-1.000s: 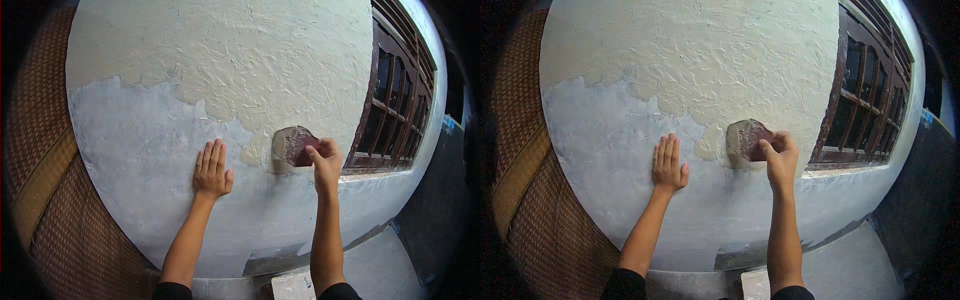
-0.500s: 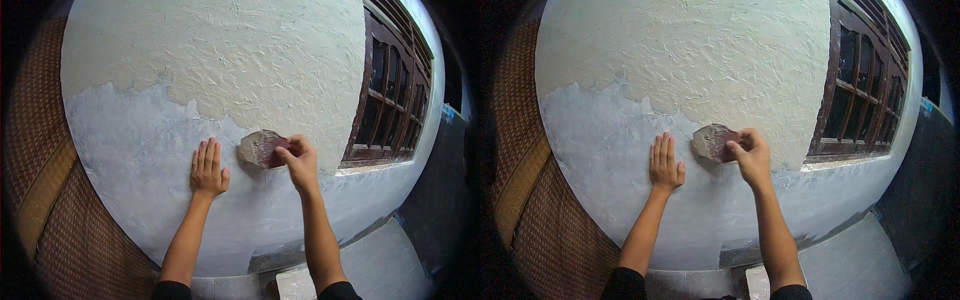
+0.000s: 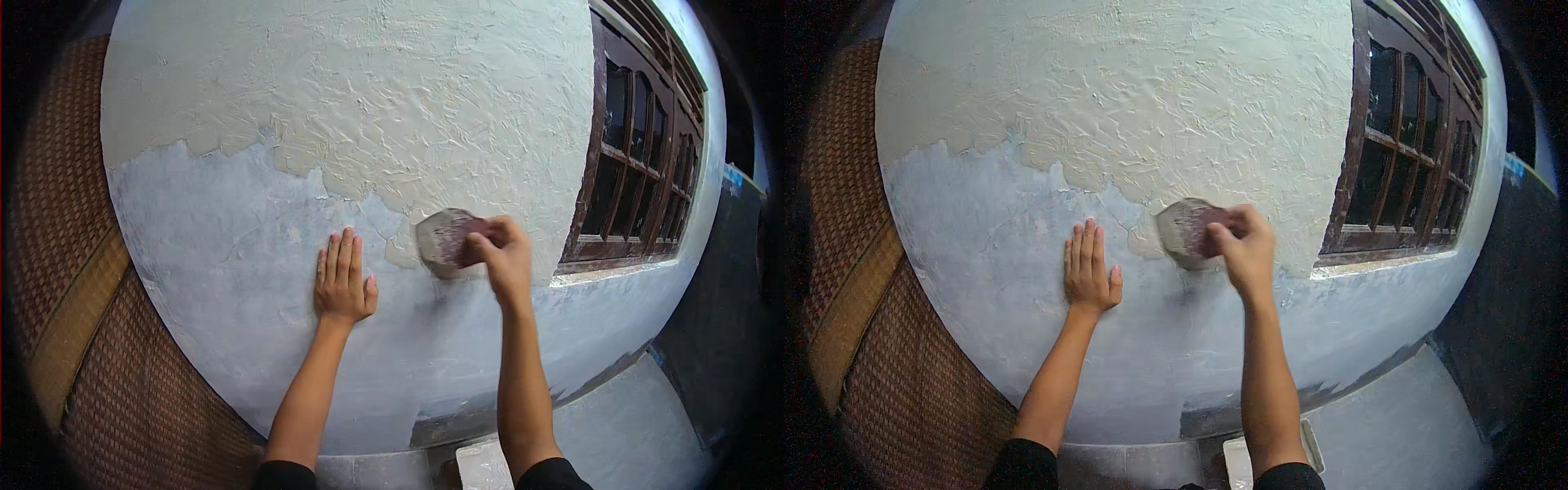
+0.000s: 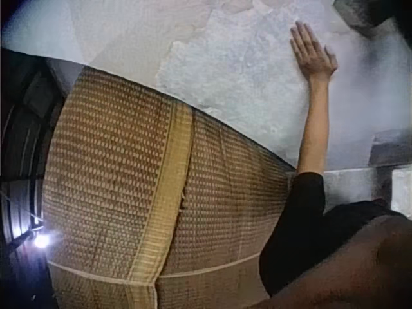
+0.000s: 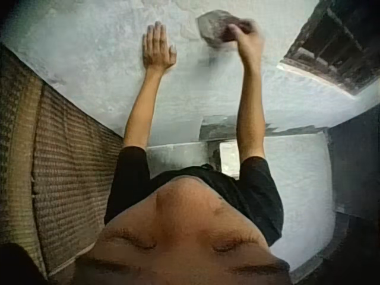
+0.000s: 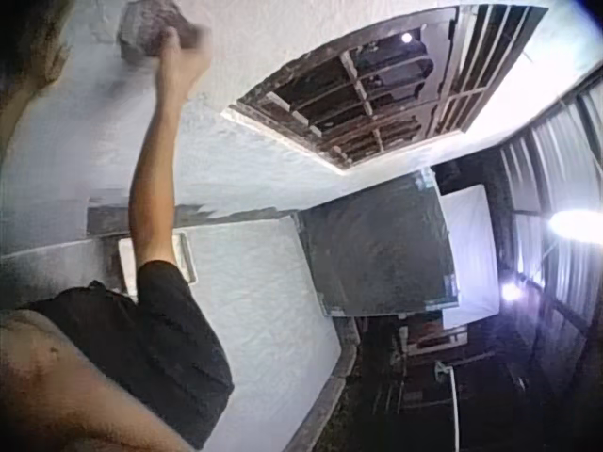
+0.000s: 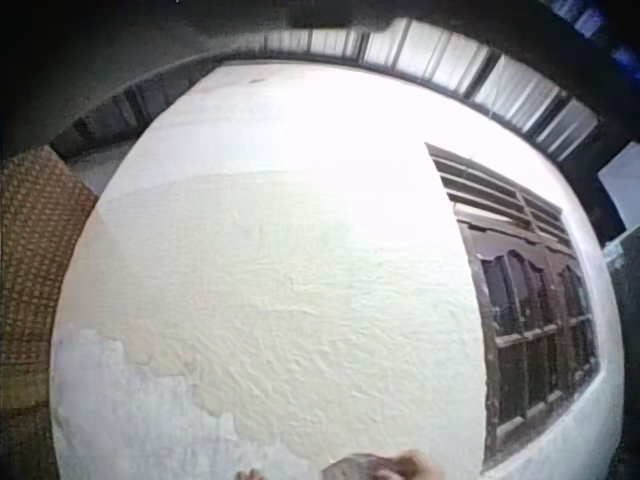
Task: The person applies wall putty to a damaged section of an interior wall using a scraper.
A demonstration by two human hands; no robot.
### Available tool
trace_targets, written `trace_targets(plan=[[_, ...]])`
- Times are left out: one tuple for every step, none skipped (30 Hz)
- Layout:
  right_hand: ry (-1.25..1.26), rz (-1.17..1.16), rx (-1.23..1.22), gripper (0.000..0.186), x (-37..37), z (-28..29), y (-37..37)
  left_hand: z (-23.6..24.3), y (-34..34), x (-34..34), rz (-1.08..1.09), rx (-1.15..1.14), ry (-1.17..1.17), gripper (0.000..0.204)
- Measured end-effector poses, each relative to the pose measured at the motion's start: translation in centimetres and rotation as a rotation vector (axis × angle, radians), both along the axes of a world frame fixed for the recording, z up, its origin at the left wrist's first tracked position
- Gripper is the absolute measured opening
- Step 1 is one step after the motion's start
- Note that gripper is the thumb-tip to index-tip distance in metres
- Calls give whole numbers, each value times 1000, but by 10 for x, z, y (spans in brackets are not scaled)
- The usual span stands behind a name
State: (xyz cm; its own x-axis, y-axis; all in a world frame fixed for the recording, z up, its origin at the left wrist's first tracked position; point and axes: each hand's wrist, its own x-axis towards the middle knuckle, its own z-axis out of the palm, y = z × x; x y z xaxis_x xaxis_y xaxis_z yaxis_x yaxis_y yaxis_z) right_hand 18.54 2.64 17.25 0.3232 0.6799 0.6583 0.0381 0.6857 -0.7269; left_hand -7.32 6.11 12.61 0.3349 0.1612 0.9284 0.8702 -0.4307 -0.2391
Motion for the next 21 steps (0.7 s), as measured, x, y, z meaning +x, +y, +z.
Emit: trace_targets(plan=[[29, -61, -4, 19, 11, 0, -3, -1, 0, 2, 1, -10, 1, 63], [67, -26, 10, 20, 13, 6, -11, -2, 0, 1, 6, -22, 2, 63], [105, 9, 24, 20, 13, 11, -18, -1, 1, 1, 9, -19, 1, 63], [105, 8, 20, 20, 10, 9, -17, -1, 0, 1, 8, -20, 2, 63], [53, 9, 41, 21, 3, 9, -13, 0, -1, 1, 8, -22, 4, 63], [0, 10, 63, 22, -3, 9, -11, 0, -2, 2, 7, -26, 5, 63], [-37, -10, 27, 22, -7, 14, -9, 2, -3, 2, 9, -17, 5, 63], [-50, -57, 29, 22, -1, 10, -4, 4, -3, 2, 11, -9, 5, 64], [-63, -104, 31, 21, 8, 6, 1, 2, -4, 3, 7, -8, 6, 64], [19, -44, 19, 21, 11, 8, -4, 0, -3, 0, 10, -11, 2, 64], [98, 12, 6, 21, 16, 10, -14, 0, -2, 1, 8, -15, -5, 64], [83, -33, 13, 22, 19, 11, -18, 1, 0, 1, 10, -10, -7, 64], [82, -35, 10, 22, 17, 10, -17, 0, -1, 1, 13, -12, -3, 64], [89, 1, 41, 21, 10, 10, -16, -2, -2, 2, 16, -14, 2, 64], [95, 36, 72, 21, 4, 9, -14, -2, -1, 3, 15, -19, 2, 64], [63, 14, 17, 20, -4, 11, -13, 1, -2, 2, 18, -21, 3, 65], [65, 14, 13, 20, -3, 7, -10, 2, -3, 1, 21, -23, 5, 65], [109, -4, 12, 20, 1, 0, -7, 1, -5, 2, 21, -27, 7, 65], [153, -16, 17, 20, 4, -3, -4, 0, -3, 2, 24, -24, 8, 65], [166, -56, -49, 22, 10, -8, -10, 0, -2, 1, 26, -20, 9, 65], [168, -50, -46, 22, 8, -13, -13, 0, -1, 0, 32, -17, 11, 65]])
